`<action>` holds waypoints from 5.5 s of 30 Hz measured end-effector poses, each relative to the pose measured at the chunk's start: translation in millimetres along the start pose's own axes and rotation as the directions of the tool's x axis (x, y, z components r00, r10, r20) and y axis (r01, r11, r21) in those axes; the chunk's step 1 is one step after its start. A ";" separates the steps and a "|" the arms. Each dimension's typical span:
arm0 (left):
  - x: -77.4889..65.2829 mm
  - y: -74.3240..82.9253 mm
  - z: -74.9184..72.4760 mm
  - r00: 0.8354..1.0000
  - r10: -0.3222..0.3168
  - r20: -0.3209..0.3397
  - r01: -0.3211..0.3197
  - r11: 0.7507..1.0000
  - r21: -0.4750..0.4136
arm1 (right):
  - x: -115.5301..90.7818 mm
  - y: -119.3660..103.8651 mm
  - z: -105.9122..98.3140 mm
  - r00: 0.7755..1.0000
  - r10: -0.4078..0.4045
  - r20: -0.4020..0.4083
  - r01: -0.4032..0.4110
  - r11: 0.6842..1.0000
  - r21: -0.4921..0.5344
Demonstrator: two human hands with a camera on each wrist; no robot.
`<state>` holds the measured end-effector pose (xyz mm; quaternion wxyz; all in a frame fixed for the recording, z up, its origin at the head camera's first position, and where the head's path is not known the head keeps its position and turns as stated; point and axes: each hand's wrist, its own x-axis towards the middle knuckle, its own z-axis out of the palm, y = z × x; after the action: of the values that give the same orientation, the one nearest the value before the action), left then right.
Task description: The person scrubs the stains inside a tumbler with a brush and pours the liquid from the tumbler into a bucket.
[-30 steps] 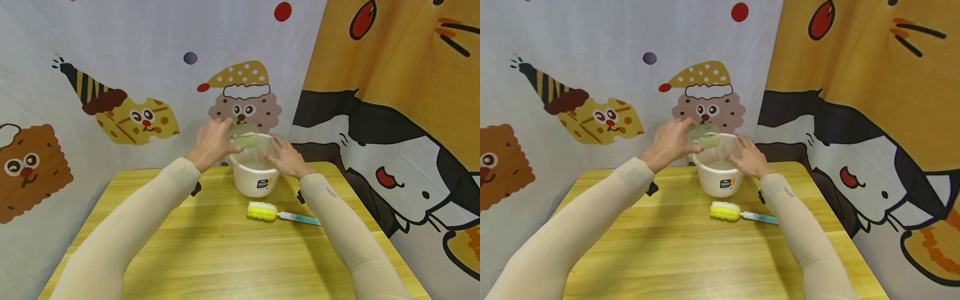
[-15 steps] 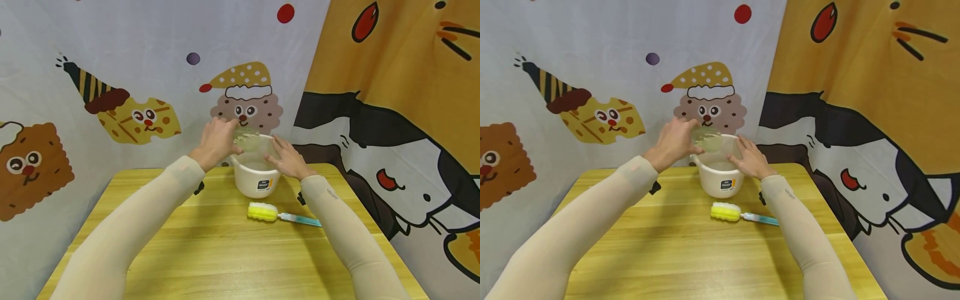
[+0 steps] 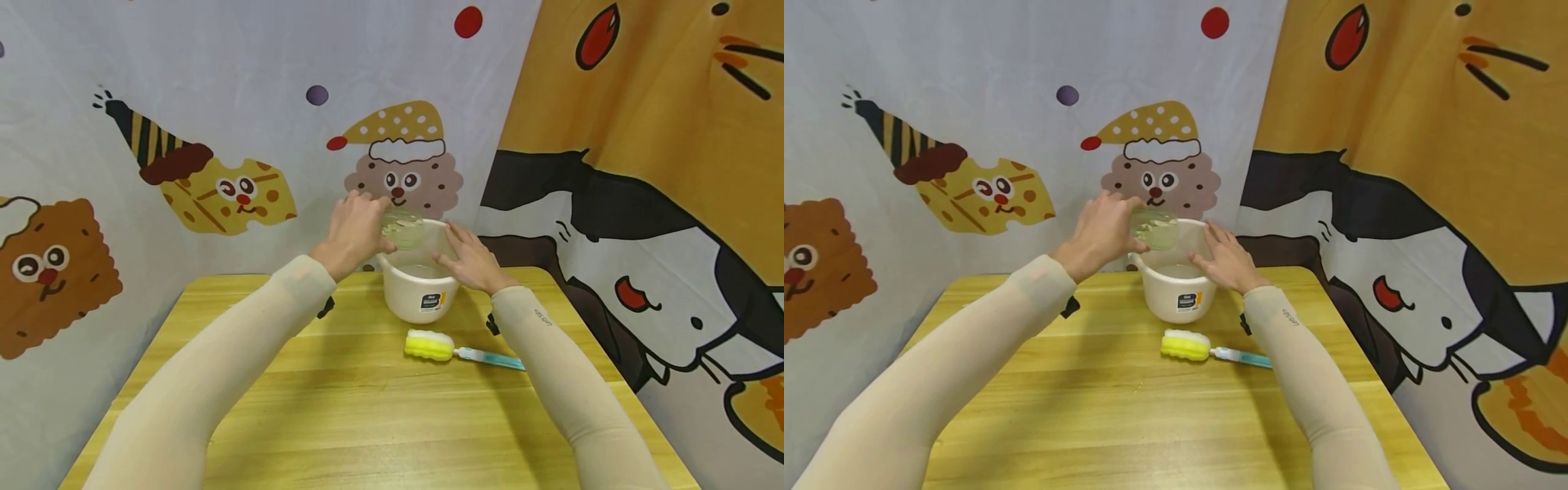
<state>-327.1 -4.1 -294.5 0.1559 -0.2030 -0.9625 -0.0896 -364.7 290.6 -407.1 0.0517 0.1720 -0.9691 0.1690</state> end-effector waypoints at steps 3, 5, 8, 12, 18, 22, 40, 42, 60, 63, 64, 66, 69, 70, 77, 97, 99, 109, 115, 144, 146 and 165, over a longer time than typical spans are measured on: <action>-0.2 0.3 0.7 1.000 0.000 -0.002 0.000 1.000 -0.001 | -0.3 0.6 -0.1 1.000 0.001 0.001 -0.001 1.000 -0.002; -0.6 0.3 1.1 1.000 -0.002 -0.002 0.002 1.000 -0.001 | -0.4 0.9 -0.4 1.000 0.002 0.004 -0.002 1.000 -0.002; -0.6 0.5 1.4 1.000 -0.003 0.000 0.003 1.000 0.001 | -0.6 1.2 -1.0 1.000 0.002 0.005 -0.002 1.000 -0.003; 0.2 0.8 1.9 1.000 -0.003 -0.001 0.003 1.000 0.006 | -0.3 0.9 -1.6 1.000 0.005 0.005 -0.005 1.000 0.000; -0.7 0.8 2.0 1.000 -0.001 -0.006 0.001 1.000 0.011 | 0.3 0.8 -0.4 1.000 0.009 0.009 -0.009 1.000 0.000; -2.3 0.2 2.2 1.000 -0.005 -0.011 0.005 1.000 -0.003 | -0.1 1.1 -0.5 1.000 0.006 0.006 -0.006 1.000 0.001; -21.6 -12.9 27.5 0.997 -0.012 -0.076 -0.004 0.978 -0.208 | -0.3 1.3 -1.4 1.000 0.011 0.021 -0.011 1.000 0.003; -24.1 -14.3 32.6 0.996 -0.014 -0.088 -0.008 0.969 -0.245 | -0.4 1.4 -1.4 1.000 0.010 0.019 -0.010 1.000 0.005; -46.2 -17.6 57.9 0.988 -0.093 -0.122 0.031 0.901 -0.432 | -0.1 -0.3 -1.3 1.000 0.003 -0.006 -0.003 1.000 0.005; -51.3 -17.9 60.3 0.988 -0.103 -0.115 0.042 0.897 -0.440 | 0.2 0.0 -0.9 1.000 -0.002 -0.010 0.002 1.000 0.003; -53.2 -18.0 61.2 0.988 -0.105 -0.115 0.042 0.894 -0.447 | 0.2 0.0 -0.6 1.000 -0.004 -0.010 0.004 1.000 0.005; -57.3 -18.5 63.1 0.987 -0.102 -0.122 0.034 0.886 -0.463 | 0.3 -0.1 0.2 1.000 -0.006 -0.010 0.006 1.000 0.007; -62.5 -19.3 66.4 0.986 -0.082 -0.148 -0.001 0.873 -0.488 | -0.2 0.7 0.5 1.000 -0.006 -0.008 0.006 1.000 0.012; -64.4 -19.6 67.3 0.985 -0.074 -0.156 -0.013 0.869 -0.495 | -0.3 0.9 0.5 1.000 -0.006 -0.007 0.007 1.000 0.014; -78.3 -25.0 76.3 0.983 -0.038 -0.180 -0.057 0.866 -0.497 | -0.9 1.1 0.7 1.000 -0.008 -0.008 0.008 1.000 0.015; -130.7 -59.3 100.9 0.987 -0.159 -0.030 0.108 0.782 -0.614 | 0.6 -2.2 -1.6 1.000 -0.012 -0.006 0.012 1.000 0.010; -135.0 -61.8 102.9 0.987 -0.155 -0.038 0.099 0.780 -0.617 | 0.7 -1.9 -2.1 1.000 -0.010 -0.004 0.011 1.000 0.007; -153.0 -71.9 119.4 0.985 -0.171 -0.034 0.116 0.789 -0.603 | -0.3 0.4 -0.4 1.000 -0.012 -0.013 0.012 1.000 0.014; -163.2 -76.2 127.0 0.984 -0.178 -0.012 0.138 0.801 -0.582 | -0.9 0.2 -0.1 1.000 -0.006 -0.010 0.006 1.000 0.021; -188.5 -91.7 142.3 0.981 -0.123 0.149 0.193 0.660 -0.726 | 1.9 -3.6 -0.5 1.000 -0.001 -0.013 0.001 0.999 0.033; -189.5 -91.7 143.0 0.981 -0.122 0.148 0.192 0.657 -0.729 | 2.8 -3.6 -0.9 1.000 -0.002 -0.009 0.002 0.999 0.033; -193.3 -98.4 128.9 0.982 -0.122 0.146 0.187 0.759 -0.624 | 4.4 -1.3 0.7 0.999 -0.021 -0.030 0.023 0.997 0.068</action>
<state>-234.3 -132.6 -490.9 0.0234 -0.1677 -0.8955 -0.4116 -368.4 287.8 -406.7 0.0620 0.1819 -0.9599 0.2041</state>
